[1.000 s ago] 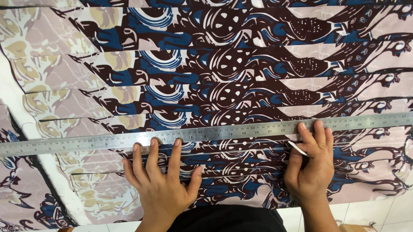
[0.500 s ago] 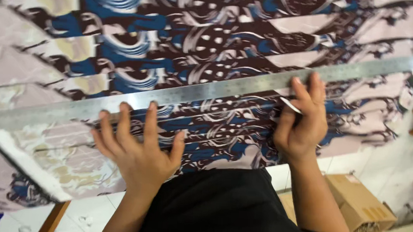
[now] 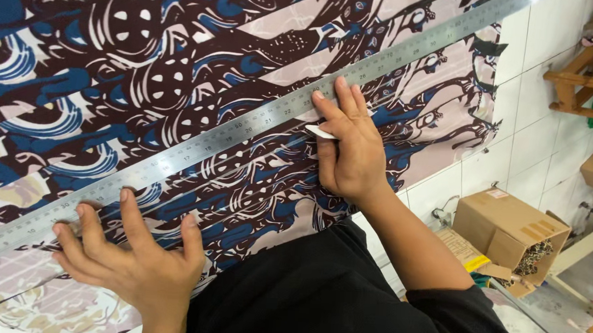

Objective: The person uses a metal ruler and a white marking tool to draw straight lines on a large piece of patterned fabric laid out on a table. They repeatedly reposition the ruler and draw lines across the fabric surface.

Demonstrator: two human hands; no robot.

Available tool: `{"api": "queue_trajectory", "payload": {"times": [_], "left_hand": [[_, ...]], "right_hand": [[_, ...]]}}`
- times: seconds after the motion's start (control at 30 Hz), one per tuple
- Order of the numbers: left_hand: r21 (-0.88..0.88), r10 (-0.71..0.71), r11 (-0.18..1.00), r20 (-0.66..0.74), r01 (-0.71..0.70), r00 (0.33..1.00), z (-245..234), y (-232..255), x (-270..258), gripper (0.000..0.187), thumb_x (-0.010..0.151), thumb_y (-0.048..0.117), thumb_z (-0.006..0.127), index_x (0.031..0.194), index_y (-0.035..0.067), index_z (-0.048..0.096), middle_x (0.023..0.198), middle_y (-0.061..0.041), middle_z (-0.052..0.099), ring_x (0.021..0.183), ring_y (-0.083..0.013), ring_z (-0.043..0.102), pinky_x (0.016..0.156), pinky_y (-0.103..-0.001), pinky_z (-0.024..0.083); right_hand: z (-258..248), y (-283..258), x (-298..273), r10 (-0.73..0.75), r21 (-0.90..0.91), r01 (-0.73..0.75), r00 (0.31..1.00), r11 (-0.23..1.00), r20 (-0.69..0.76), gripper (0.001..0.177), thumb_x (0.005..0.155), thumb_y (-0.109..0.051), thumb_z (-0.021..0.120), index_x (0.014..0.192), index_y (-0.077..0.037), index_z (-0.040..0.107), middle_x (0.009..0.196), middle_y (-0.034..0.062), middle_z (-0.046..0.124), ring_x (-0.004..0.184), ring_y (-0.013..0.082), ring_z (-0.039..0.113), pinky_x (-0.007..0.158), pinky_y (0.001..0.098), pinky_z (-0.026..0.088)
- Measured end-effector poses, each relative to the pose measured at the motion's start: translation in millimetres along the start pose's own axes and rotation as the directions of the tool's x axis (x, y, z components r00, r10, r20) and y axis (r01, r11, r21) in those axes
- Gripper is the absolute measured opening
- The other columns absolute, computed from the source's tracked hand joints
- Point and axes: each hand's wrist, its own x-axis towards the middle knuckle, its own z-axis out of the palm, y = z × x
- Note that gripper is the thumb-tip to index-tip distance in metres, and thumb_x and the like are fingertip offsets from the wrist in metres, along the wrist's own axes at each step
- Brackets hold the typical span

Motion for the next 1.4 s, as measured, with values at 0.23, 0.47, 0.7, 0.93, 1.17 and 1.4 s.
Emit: {"api": "queue_trajectory", "payload": {"times": [0.23, 0.47, 0.7, 0.93, 1.17, 1.4], "left_hand": [[0.012, -0.001, 1.0, 0.023, 0.001, 1.0, 1.5, -1.9, -0.9, 0.079, 0.106, 0.062, 0.05, 0.157, 0.002, 0.057, 0.164, -0.031, 0.032, 0.154, -0.0568, 0.017, 0.121, -0.077, 0.015], [0.014, -0.008, 1.0, 0.024, 0.008, 1.0, 2.0, -1.6, -0.2, 0.079, 0.106, 0.063, 0.051, 0.159, 0.004, 0.055, 0.166, -0.03, 0.031, 0.155, -0.0572, 0.016, 0.121, -0.078, 0.014], [-0.053, -0.017, 0.998, -0.01, 0.017, 1.0, -0.8, 4.0, 5.3, 0.074, 0.107, 0.061, 0.055, 0.16, 0.009, 0.051, 0.166, -0.028, 0.03, 0.155, -0.0555, 0.018, 0.123, -0.078, 0.014], [-0.051, -0.035, 0.998, -0.022, 0.034, 0.999, 1.6, 1.7, 6.6, 0.071, 0.106, 0.063, 0.056, 0.158, 0.015, 0.051, 0.163, -0.027, 0.031, 0.152, -0.0553, 0.02, 0.12, -0.076, 0.013], [-0.07, -0.043, 0.997, -0.024, 0.041, 0.999, -0.9, 3.4, 8.0, 0.068, 0.107, 0.062, 0.055, 0.158, 0.016, 0.052, 0.162, -0.026, 0.033, 0.152, -0.0542, 0.02, 0.12, -0.075, 0.012], [-0.077, -0.041, 0.996, -0.041, 0.038, 0.998, 1.4, 2.3, 6.5, 0.069, 0.108, 0.062, 0.055, 0.16, 0.017, 0.05, 0.164, -0.025, 0.031, 0.153, -0.0525, 0.019, 0.121, -0.075, 0.011]], "right_hand": [[-1.4, -1.0, 1.0, 0.015, 0.011, -0.015, 1.0, 1.0, 0.011, 0.011, 0.104, 0.0, 0.061, 0.11, -0.001, 0.052, 0.139, 0.0208, 0.064, 0.144, 0.047, 0.05, 0.125, 0.0593, 0.035], [0.3, 0.8, 0.6, 0.026, 0.054, -0.026, 1.0, 0.998, 0.004, 0.011, 0.105, 0.0, 0.061, 0.111, -0.001, 0.052, 0.14, 0.0199, 0.064, 0.145, 0.0471, 0.049, 0.126, 0.0596, 0.033], [-0.1, 2.1, 1.7, 0.025, 0.033, -0.026, 0.999, 0.999, 0.022, 0.009, 0.106, -0.001, 0.058, 0.112, -0.001, 0.051, 0.144, 0.0212, 0.062, 0.149, 0.0466, 0.045, 0.129, 0.0588, 0.028], [7.7, -5.2, -1.0, 0.022, 0.023, -0.022, 1.0, 0.999, 0.007, 0.006, 0.113, 0.001, 0.051, 0.119, 0.001, 0.05, 0.146, 0.0254, 0.063, 0.155, 0.045, 0.041, 0.129, 0.0558, 0.022], [12.2, 4.2, -12.6, 0.002, 0.009, -0.002, 1.0, 1.0, -0.009, 0.006, 0.118, 0.003, 0.048, 0.124, 0.001, 0.046, 0.151, 0.0249, 0.062, 0.153, 0.0444, 0.041, 0.131, 0.0559, 0.023], [14.0, 6.6, -14.1, -0.008, 0.012, 0.008, 1.0, 1.0, -0.018, 0.005, 0.119, 0.0, 0.048, 0.124, 0.003, 0.048, 0.15, 0.0267, 0.063, 0.152, 0.0476, 0.041, 0.13, 0.0569, 0.022]]}}
